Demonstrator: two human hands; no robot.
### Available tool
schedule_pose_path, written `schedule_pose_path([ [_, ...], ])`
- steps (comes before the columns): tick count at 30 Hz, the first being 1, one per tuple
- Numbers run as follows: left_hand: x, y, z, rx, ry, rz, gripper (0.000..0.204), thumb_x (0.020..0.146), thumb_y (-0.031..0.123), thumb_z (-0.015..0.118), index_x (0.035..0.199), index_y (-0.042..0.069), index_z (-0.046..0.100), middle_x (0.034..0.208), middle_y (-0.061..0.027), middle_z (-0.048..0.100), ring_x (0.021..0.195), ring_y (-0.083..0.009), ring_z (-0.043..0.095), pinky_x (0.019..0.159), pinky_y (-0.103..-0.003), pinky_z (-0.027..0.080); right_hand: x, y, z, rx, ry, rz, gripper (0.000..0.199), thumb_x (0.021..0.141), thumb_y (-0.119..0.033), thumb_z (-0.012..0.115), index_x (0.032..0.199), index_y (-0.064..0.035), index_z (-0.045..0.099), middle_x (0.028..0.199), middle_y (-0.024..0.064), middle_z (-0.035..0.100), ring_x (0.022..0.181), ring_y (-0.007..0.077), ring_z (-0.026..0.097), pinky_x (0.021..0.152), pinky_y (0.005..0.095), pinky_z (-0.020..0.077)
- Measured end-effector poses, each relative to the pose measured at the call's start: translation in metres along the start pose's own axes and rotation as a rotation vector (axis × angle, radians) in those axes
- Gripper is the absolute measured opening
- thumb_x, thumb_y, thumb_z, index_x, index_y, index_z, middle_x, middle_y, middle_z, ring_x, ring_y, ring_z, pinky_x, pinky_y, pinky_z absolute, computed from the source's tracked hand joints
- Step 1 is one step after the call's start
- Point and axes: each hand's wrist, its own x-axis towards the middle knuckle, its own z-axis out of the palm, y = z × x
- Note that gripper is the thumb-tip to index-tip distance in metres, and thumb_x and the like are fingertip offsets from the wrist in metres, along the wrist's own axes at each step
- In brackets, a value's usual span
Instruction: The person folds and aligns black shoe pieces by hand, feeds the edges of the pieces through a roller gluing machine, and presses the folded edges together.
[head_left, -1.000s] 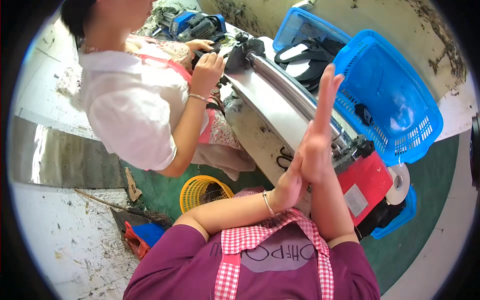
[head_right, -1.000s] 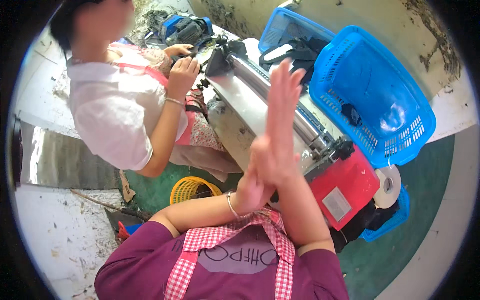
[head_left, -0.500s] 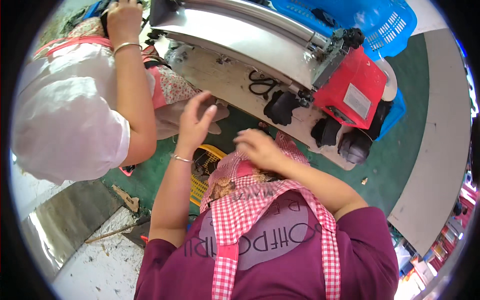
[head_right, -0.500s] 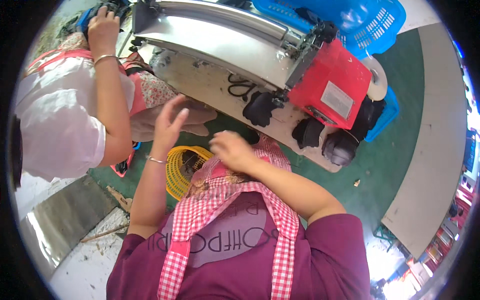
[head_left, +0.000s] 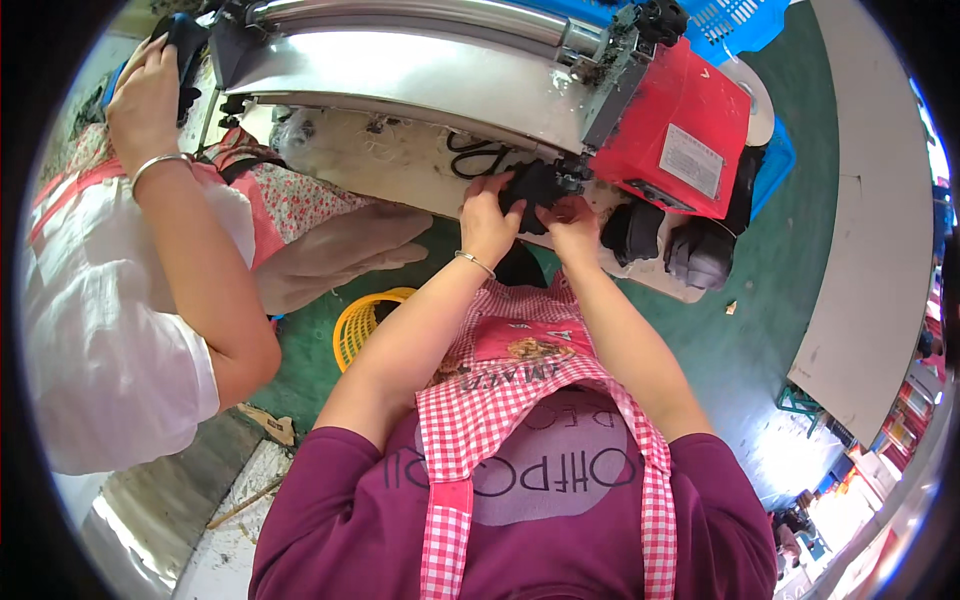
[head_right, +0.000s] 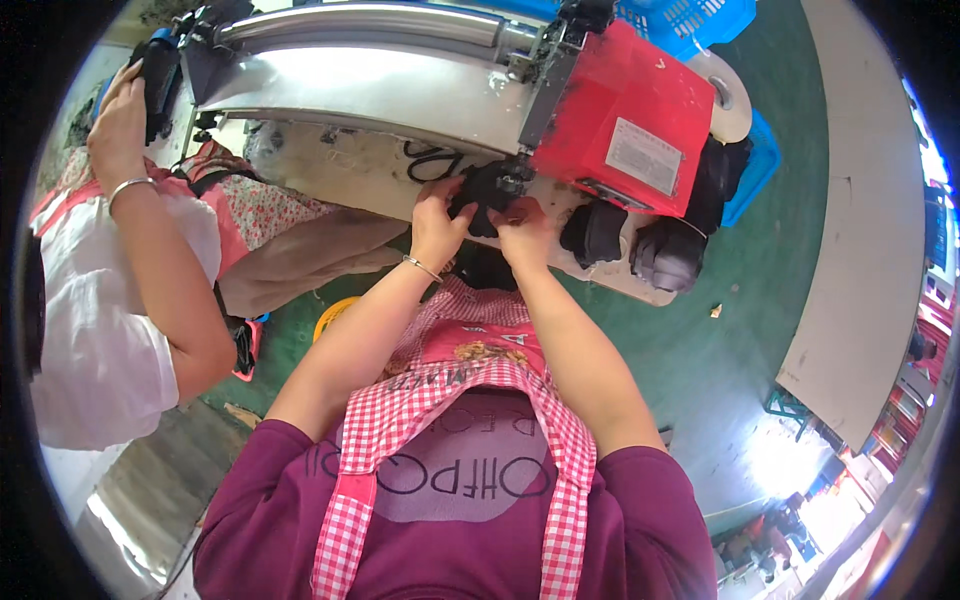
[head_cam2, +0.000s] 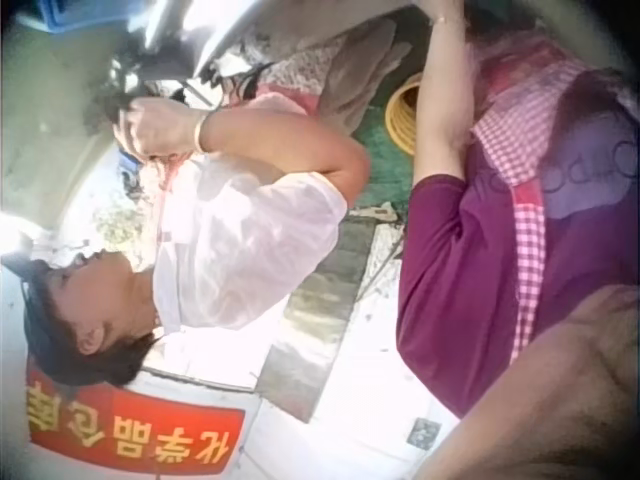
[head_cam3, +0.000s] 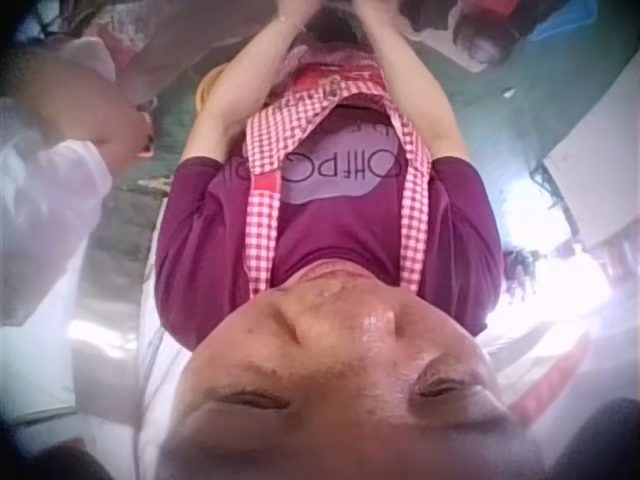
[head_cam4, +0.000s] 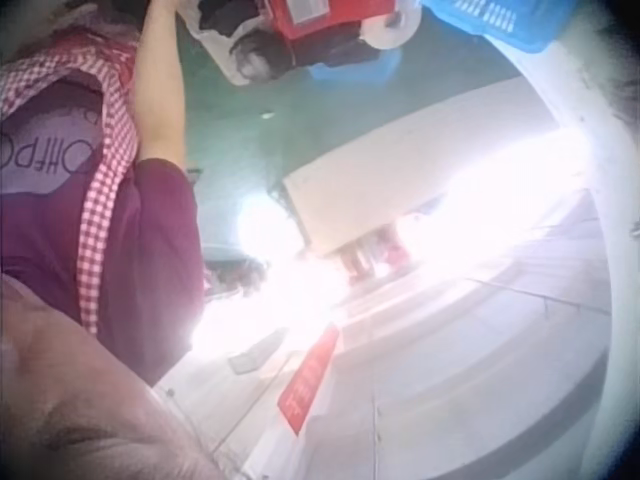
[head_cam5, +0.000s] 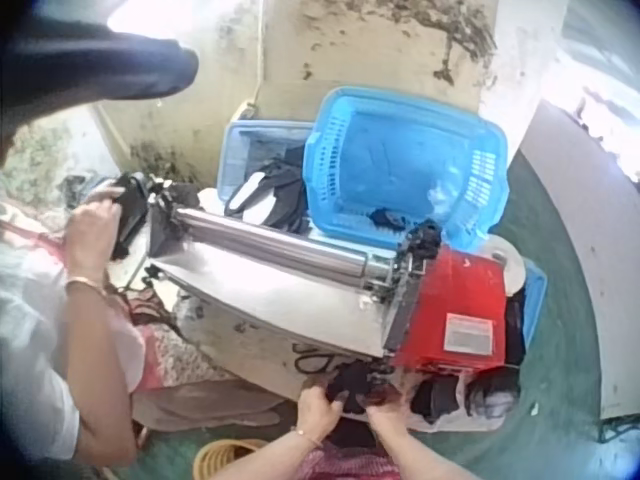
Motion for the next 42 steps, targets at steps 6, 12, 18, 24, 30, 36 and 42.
schedule_pose_path([
  [6, -0.001, 0.0, -0.002, 0.159, -0.039, 0.035, 0.049, 0.075, 0.019, 0.073, 0.122, 0.015, 0.061, 0.115, -0.0136, 0.057, 0.111, -0.0349, 0.054, 0.087, -0.05, 0.045, -0.008, -0.007, 0.002, -0.02, 0.058, -0.091, 0.031, 0.072, -0.017, 0.079, 0.093, -0.0006, 0.062, 0.075, 0.0091, 0.064, 0.07, 0.023, 0.062, 0.067, 0.0358, 0.0495],
  [12, 0.003, 0.008, -0.009, 0.219, -0.07, 0.058, 0.045, 0.076, 0.019, 0.073, 0.116, 0.006, 0.059, 0.107, -0.0179, 0.061, 0.105, -0.0377, 0.055, 0.088, -0.043, 0.047, -0.001, 0.019, 0.003, -0.007, 0.02, -0.182, 0.041, 0.071, -0.019, 0.079, 0.103, -0.0015, 0.061, 0.094, 0.0135, 0.062, 0.094, 0.0275, 0.061, 0.08, 0.0384, 0.0478],
  [18, -0.001, -0.001, -0.016, -0.035, -0.162, 0.085, 0.034, 0.08, 0.02, 0.069, 0.108, 0.005, 0.056, 0.107, -0.0154, 0.06, 0.103, -0.0346, 0.054, 0.087, -0.049, 0.042, -0.019, -0.018, -0.024, 0.107, 0.09, -0.335, 0.043, 0.075, -0.017, 0.077, 0.11, -0.0005, 0.057, 0.109, 0.0163, 0.056, 0.095, 0.0342, 0.058, 0.084, 0.0402, 0.0468],
  [24, -0.007, 0.037, -0.064, -0.288, -0.248, 0.177, 0.026, 0.087, 0.01, 0.065, 0.106, 0.0, 0.051, 0.093, -0.0177, 0.063, 0.089, -0.0327, 0.064, 0.078, -0.038, 0.049, -0.055, -0.086, -0.077, -0.296, 0.038, -1.023, 0.02, 0.085, -0.008, 0.066, 0.102, -0.0031, 0.059, 0.096, 0.0141, 0.059, 0.09, 0.0345, 0.057, 0.08, 0.0407, 0.0479],
  [30, 0.007, 0.06, -0.074, -0.376, -0.316, 0.142, 0.022, 0.088, 0.006, 0.064, 0.104, 0.0, 0.049, 0.093, -0.0177, 0.063, 0.084, -0.0276, 0.064, 0.076, -0.034, 0.05, -0.027, -0.151, -0.053, -0.222, 0.016, -1.126, 0.014, 0.087, -0.005, 0.063, 0.1, -0.0026, 0.061, 0.093, 0.0135, 0.062, 0.091, 0.0336, 0.06, 0.078, 0.0396, 0.0495],
  [36, 0.017, 0.008, -0.048, -0.398, -0.197, 0.161, 0.024, 0.088, 0.007, 0.065, 0.106, 0.0, 0.049, 0.09, -0.0145, 0.062, 0.084, -0.0207, 0.062, 0.077, -0.033, 0.05, -0.037, -0.112, -0.08, -0.111, -0.061, -0.939, 0.013, 0.089, -0.004, 0.061, 0.102, -0.0025, 0.061, 0.093, 0.0129, 0.062, 0.082, 0.0316, 0.061, 0.072, 0.037, 0.0504],
  [42, 0.008, 0.061, -0.079, -0.647, -0.366, 0.147, 0.019, 0.092, 0.004, 0.06, 0.108, 0.001, 0.05, 0.103, -0.0066, 0.06, 0.093, -0.0116, 0.056, 0.08, -0.027, 0.049, -0.033, -0.162, -0.074, -0.237, 0.053, -1.14, 0.024, 0.088, -0.016, 0.065, 0.107, -0.0036, 0.059, 0.105, 0.0149, 0.058, 0.102, 0.0351, 0.053, 0.089, 0.0428, 0.0439],
])
